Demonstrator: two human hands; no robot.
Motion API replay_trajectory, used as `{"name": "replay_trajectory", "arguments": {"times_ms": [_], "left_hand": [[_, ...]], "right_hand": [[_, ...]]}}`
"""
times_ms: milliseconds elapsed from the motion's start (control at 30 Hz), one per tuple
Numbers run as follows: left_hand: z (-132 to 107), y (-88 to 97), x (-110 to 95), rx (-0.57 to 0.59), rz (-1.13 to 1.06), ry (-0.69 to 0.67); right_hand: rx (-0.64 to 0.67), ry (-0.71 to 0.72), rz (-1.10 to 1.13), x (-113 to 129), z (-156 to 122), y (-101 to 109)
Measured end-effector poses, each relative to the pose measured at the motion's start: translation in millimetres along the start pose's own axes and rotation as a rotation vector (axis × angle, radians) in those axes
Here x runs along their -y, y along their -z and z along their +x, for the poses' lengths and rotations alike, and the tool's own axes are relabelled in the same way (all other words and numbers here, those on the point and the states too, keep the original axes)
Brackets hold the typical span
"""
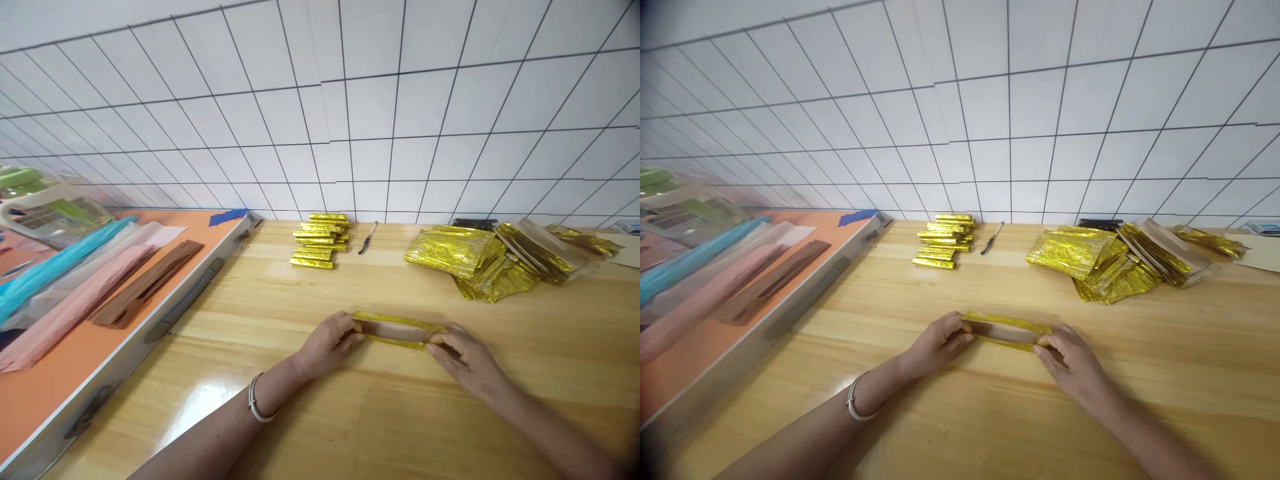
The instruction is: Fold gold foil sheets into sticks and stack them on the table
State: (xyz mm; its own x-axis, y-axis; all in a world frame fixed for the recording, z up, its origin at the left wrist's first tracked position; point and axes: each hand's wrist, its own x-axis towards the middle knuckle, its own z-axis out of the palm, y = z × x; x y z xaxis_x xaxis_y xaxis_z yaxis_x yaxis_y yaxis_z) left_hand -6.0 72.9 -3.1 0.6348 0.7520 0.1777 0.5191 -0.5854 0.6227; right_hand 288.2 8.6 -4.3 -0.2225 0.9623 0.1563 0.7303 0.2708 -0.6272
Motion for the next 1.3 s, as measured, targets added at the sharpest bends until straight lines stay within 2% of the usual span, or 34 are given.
{"name": "replay_trajectory", "arguments": {"times_ms": [100, 200, 333, 533, 800, 900, 1000, 1067, 1100, 1167, 1300], "left_hand": [[9, -2.5, -5, -0.043, 0.006, 0.126], [17, -5.8, -8, -0.075, 0.066, 0.19], [19, -11.9, -8, -0.085, 0.196, 0.192], [18, -15.4, -9, -0.052, 0.338, 0.193], [20, -18.9, -6, 0.001, 0.502, 0.209], [21, -15.6, -8, 0.022, 0.59, 0.13], [23, -5.6, -14, 0.109, 0.635, -0.14], [25, 1.8, -20, 0.206, 0.592, -0.323], [26, 4.6, -24, 0.244, 0.558, -0.373], [25, 7.4, -32, 0.285, 0.504, -0.374], [15, 1.2, -52, 0.283, 0.512, -0.211]], "right_hand": [[-0.024, -0.089, -0.046, 4, 10, -1], [-0.041, -0.108, -0.161, 7, 18, -4], [-0.086, -0.1, -0.308, 9, 22, -9], [-0.124, -0.062, -0.334, 9, 22, -12], [-0.063, -0.122, -0.405, 8, 25, -12], [-0.051, -0.123, -0.436, 9, 25, -12], [-0.035, -0.122, -0.459, 10, 26, -11], [-0.029, -0.122, -0.472, 9, 26, -11], [-0.033, -0.123, -0.478, 9, 25, -12], [-0.049, -0.12, -0.479, 8, 25, -13], [-0.095, -0.085, -0.46, 4, 21, -17]]}}
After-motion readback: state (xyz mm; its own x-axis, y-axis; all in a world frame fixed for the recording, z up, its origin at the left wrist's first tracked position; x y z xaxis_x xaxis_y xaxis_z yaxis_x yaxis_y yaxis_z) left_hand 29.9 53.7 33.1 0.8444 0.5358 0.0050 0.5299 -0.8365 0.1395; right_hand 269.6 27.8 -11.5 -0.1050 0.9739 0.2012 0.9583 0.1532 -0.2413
